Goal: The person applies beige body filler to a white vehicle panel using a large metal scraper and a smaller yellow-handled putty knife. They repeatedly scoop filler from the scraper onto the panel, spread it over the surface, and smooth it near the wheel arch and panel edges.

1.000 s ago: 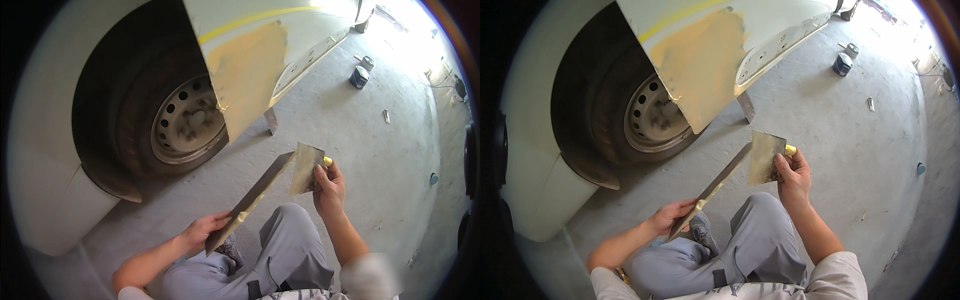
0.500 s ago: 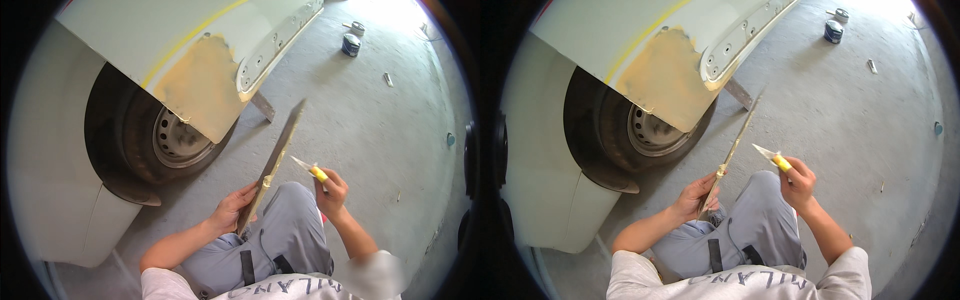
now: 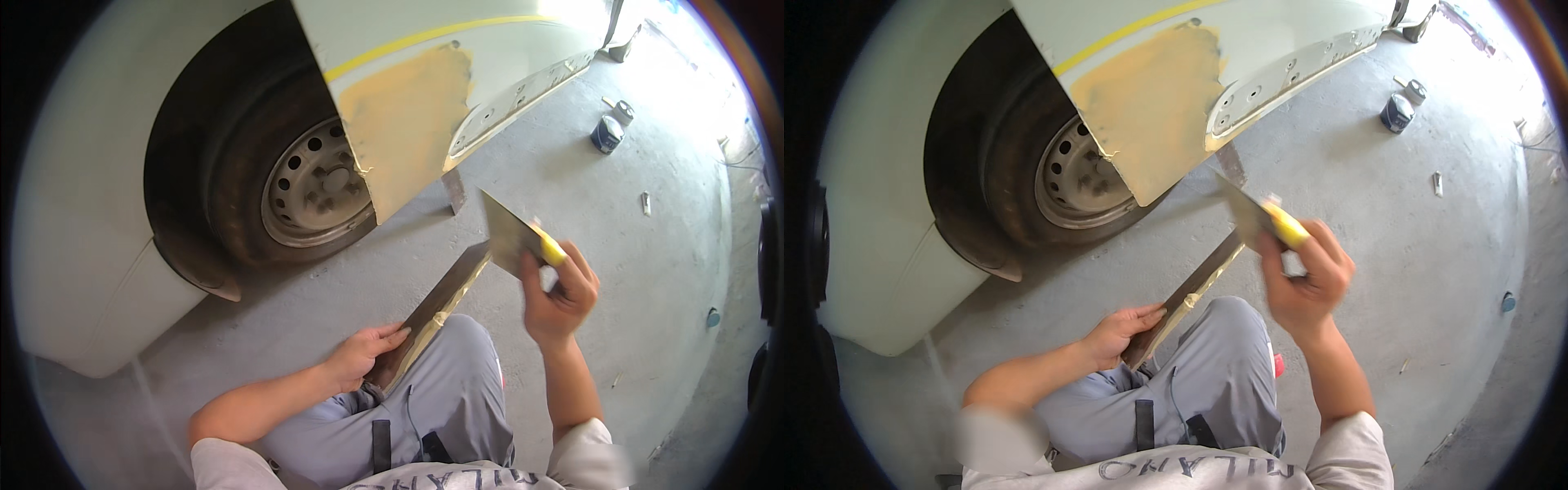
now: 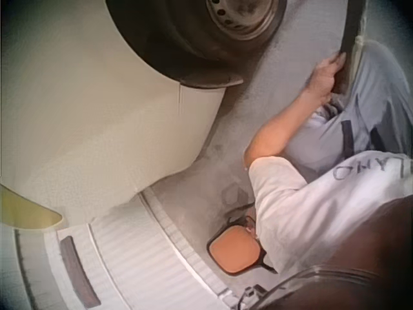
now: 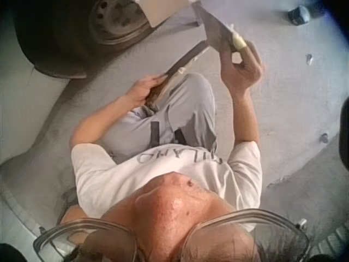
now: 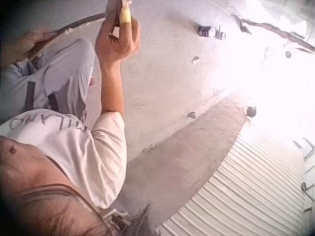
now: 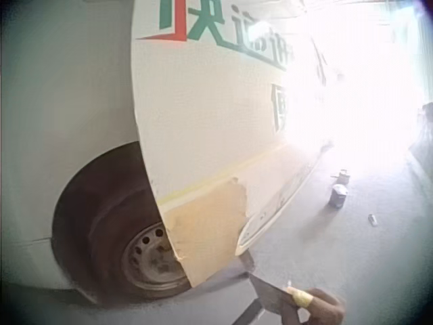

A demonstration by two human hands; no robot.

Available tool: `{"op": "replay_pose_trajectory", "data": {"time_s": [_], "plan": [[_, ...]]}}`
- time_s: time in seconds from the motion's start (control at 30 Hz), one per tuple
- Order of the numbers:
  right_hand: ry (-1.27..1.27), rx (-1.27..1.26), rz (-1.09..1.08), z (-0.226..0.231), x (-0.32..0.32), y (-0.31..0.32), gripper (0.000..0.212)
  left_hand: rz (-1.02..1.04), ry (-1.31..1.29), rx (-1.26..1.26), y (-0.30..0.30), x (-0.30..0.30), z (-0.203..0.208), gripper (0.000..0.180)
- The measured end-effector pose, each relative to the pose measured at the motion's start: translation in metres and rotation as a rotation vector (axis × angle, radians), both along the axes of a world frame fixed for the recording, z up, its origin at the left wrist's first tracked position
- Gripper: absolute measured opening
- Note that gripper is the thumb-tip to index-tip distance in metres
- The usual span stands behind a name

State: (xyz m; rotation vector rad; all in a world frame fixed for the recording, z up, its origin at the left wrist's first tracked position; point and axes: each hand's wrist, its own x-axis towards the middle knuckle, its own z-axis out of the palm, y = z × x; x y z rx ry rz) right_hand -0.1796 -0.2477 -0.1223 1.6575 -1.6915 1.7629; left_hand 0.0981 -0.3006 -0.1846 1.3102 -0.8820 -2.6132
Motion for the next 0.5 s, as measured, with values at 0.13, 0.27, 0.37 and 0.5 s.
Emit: {"op": "replay_pose_trajectory", "data": {"time_s": [0.13, 0.27, 0.37, 0.5], "plan": [[0.237, -0.083, 0.114, 0.052, 0.041, -0.062, 0.017, -0.094, 0.054, -0.003, -0.005, 0.011, -0.028, 0.048], [0.36, -0.096, 0.133, 0.082, 0.061, -0.098, 0.014, -0.121, 0.189, 0.002, -0.016, 0.013, -0.032, 0.047], [0.371, -0.05, 0.106, 0.078, 0.066, -0.1, 0.013, -0.139, 0.228, 0.029, -0.022, 0.012, -0.034, 0.048], [0.348, 0.057, 0.068, 0.048, 0.072, -0.091, 0.013, -0.146, 0.214, -0.017, -0.023, 0.012, -0.042, 0.049]]}}
